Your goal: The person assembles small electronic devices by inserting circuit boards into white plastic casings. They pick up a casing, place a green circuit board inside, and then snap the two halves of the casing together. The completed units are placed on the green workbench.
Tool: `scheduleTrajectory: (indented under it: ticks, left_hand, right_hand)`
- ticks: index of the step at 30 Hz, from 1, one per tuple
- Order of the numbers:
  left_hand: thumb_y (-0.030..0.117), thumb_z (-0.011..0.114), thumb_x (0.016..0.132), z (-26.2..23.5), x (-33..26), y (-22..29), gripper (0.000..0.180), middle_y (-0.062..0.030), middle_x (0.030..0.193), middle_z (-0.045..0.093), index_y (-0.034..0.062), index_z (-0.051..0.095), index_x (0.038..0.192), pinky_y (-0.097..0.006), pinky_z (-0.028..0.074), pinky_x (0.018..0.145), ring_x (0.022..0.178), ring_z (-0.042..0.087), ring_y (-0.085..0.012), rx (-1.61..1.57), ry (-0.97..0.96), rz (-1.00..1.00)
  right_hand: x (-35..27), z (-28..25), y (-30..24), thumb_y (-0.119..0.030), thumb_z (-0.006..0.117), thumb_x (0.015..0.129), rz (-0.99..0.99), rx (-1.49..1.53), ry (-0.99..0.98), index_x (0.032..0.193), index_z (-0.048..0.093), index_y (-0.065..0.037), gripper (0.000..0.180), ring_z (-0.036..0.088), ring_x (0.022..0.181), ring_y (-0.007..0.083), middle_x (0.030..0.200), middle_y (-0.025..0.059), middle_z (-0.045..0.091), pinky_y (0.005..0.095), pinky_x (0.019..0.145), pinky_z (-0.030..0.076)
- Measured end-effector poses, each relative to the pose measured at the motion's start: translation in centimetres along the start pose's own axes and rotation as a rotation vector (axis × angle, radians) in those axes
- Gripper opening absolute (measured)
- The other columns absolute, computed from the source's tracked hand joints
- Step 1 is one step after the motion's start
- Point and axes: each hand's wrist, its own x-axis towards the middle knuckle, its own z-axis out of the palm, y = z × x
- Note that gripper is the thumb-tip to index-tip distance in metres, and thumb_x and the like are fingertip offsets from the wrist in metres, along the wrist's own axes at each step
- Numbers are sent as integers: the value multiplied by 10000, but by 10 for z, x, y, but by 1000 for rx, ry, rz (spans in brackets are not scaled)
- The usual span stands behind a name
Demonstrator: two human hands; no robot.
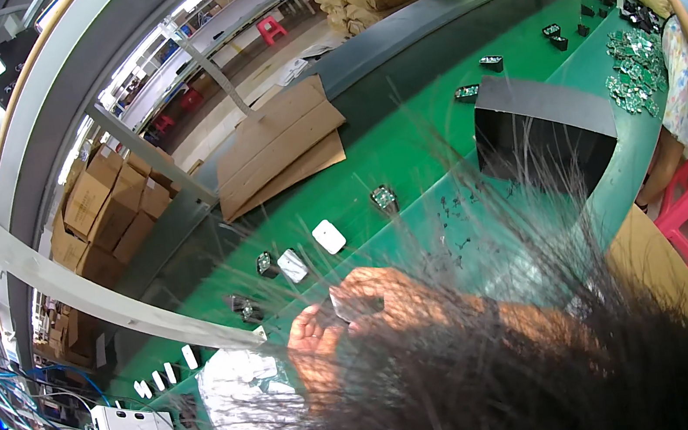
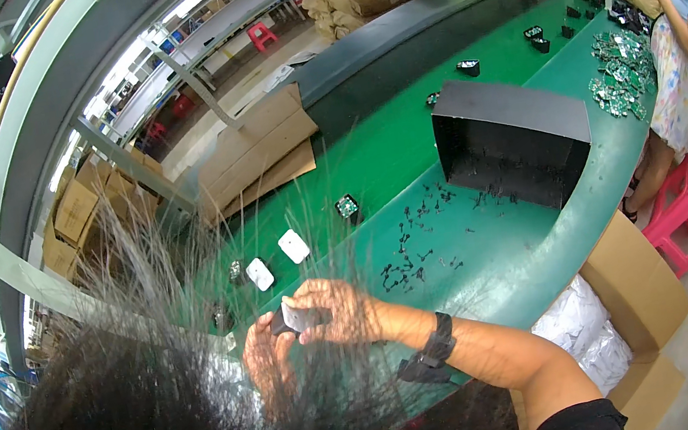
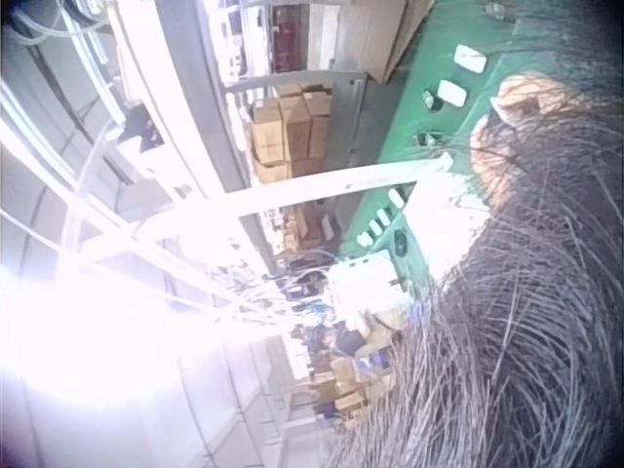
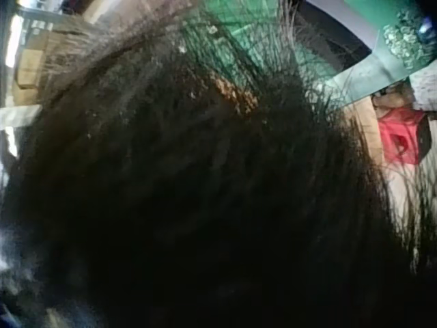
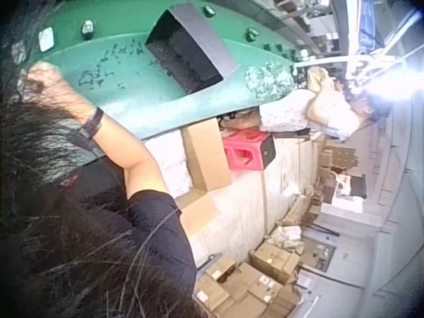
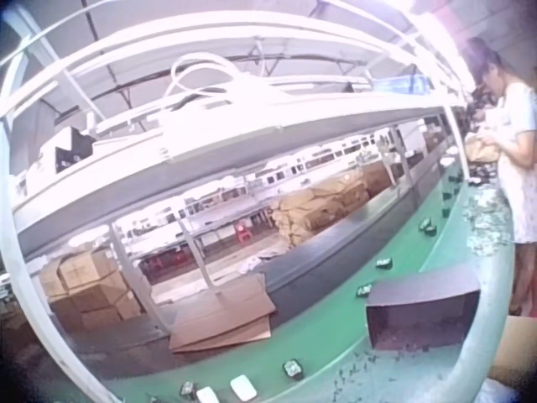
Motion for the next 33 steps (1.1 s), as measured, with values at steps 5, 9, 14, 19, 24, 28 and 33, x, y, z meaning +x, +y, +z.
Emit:
scheduleTrajectory:
  ticks: [5,9,14,19,24,28,33]
  left_hand:
    - [80,638,920,7,-1,-17,520,-165,1349,560,-5,425,1386,-355,456,1026,1205,570,-243,-1,150,183]
    - [173,593,967,37,9,-32,486,-162,1312,580,6,423,1391,-358,478,992,1168,591,-253,-30,153,241]
    - [190,542,1001,33,5,-3,369,-167,1239,616,-18,530,1306,-350,495,956,1129,606,-247,58,83,192]
    - [126,564,987,35,-1,-7,378,-159,1217,627,-24,504,1328,-348,483,964,1097,613,-239,-132,117,40]
    - [148,592,972,46,6,-28,405,-163,1219,590,-29,485,1320,-341,484,955,1087,599,-247,-207,150,105]
    - [166,615,961,58,16,-72,430,-165,1221,561,-33,471,1314,-337,485,947,1079,588,-255,-268,211,242]
    - [185,673,905,50,10,-50,393,-187,1161,545,-8,540,1220,-362,496,891,1038,574,-294,15,419,255]
  right_hand:
    - [10,21,-6,-293,786,819,-105,-249,81,1317,575,-69,585,612,1077,309,1162,140,608,390,935,523]
    - [2,-5,-15,-297,774,835,-30,-350,37,1281,595,-63,534,613,1100,315,1188,149,618,398,955,515]
    - [4,0,-26,-323,776,845,325,-66,6,1237,627,-75,488,649,1067,290,1149,135,659,382,933,530]
    - [15,-2,-38,-325,779,847,401,-117,-20,1211,656,-114,438,666,982,237,1074,106,683,350,880,546]
    - [24,-9,-47,-272,783,851,528,-353,-172,1176,673,-116,377,657,870,191,1009,73,692,333,782,555]
    - [18,-2,-43,-169,805,820,421,-244,-32,1171,645,-50,404,661,870,163,990,78,707,291,739,550]
    - [61,-25,24,-92,754,814,547,-468,79,1140,641,-23,352,706,866,207,951,131,727,316,744,561]
